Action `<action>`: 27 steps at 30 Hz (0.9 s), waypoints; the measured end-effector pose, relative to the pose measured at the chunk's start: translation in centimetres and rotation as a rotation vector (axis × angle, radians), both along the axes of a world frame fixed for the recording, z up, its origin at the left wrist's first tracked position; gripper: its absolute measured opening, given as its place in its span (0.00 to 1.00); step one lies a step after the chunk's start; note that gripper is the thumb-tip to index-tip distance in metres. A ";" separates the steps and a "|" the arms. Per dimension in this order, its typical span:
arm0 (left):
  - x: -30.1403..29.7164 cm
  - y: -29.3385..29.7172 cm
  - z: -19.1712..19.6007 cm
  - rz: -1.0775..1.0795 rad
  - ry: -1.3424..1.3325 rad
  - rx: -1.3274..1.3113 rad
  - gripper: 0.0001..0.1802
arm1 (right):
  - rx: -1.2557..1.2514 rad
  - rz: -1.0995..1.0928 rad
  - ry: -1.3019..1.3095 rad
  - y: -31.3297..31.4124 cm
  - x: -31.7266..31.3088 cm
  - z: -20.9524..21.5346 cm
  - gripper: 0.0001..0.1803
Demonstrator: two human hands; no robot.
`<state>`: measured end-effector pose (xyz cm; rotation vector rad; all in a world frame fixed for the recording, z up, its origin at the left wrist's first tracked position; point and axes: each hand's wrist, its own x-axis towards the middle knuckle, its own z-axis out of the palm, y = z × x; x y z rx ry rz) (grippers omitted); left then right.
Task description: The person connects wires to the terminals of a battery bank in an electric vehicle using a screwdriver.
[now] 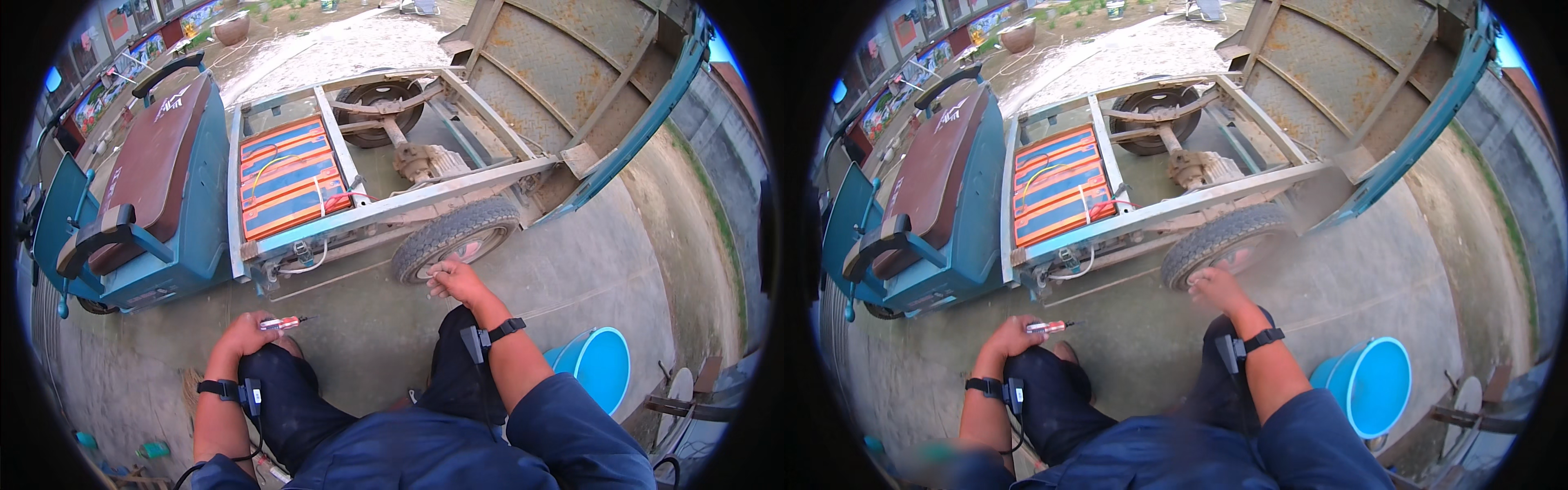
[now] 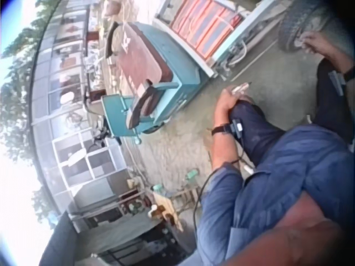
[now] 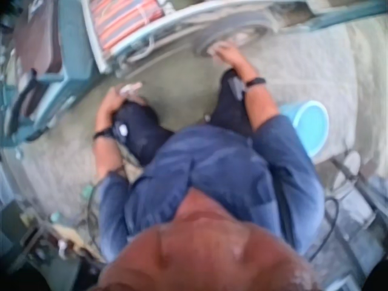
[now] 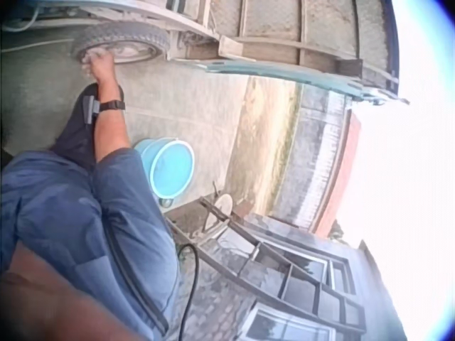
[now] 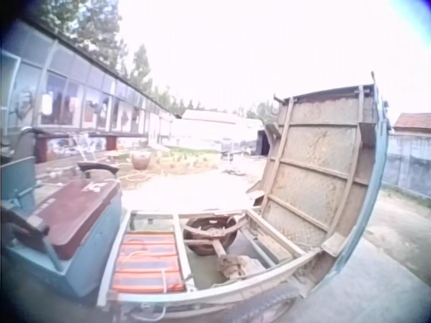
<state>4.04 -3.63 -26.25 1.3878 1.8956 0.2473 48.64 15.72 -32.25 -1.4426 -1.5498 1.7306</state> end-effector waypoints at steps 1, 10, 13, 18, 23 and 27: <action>-0.1 -0.1 -0.2 -0.002 0.008 0.009 0.23 | -0.009 -0.002 -0.010 -0.1 -0.1 0.0 0.12; -0.4 -0.4 -0.5 -0.015 0.066 0.059 0.22 | -0.002 0.014 0.012 0.2 -0.1 -0.6 0.12; -0.3 -0.4 -0.5 -0.030 0.081 0.071 0.22 | 0.000 0.011 0.010 0.3 0.0 -0.7 0.12; -0.2 -0.3 -0.5 -0.011 0.079 0.058 0.22 | 0.010 0.011 -0.006 0.4 -0.1 -0.7 0.12; -0.2 -0.2 -0.6 -0.026 0.103 0.063 0.22 | 0.005 0.007 -0.005 0.4 -0.2 -0.8 0.13; 0.0 -0.1 -0.5 -0.019 0.092 0.056 0.22 | 0.007 0.007 0.006 0.5 -0.1 -1.1 0.13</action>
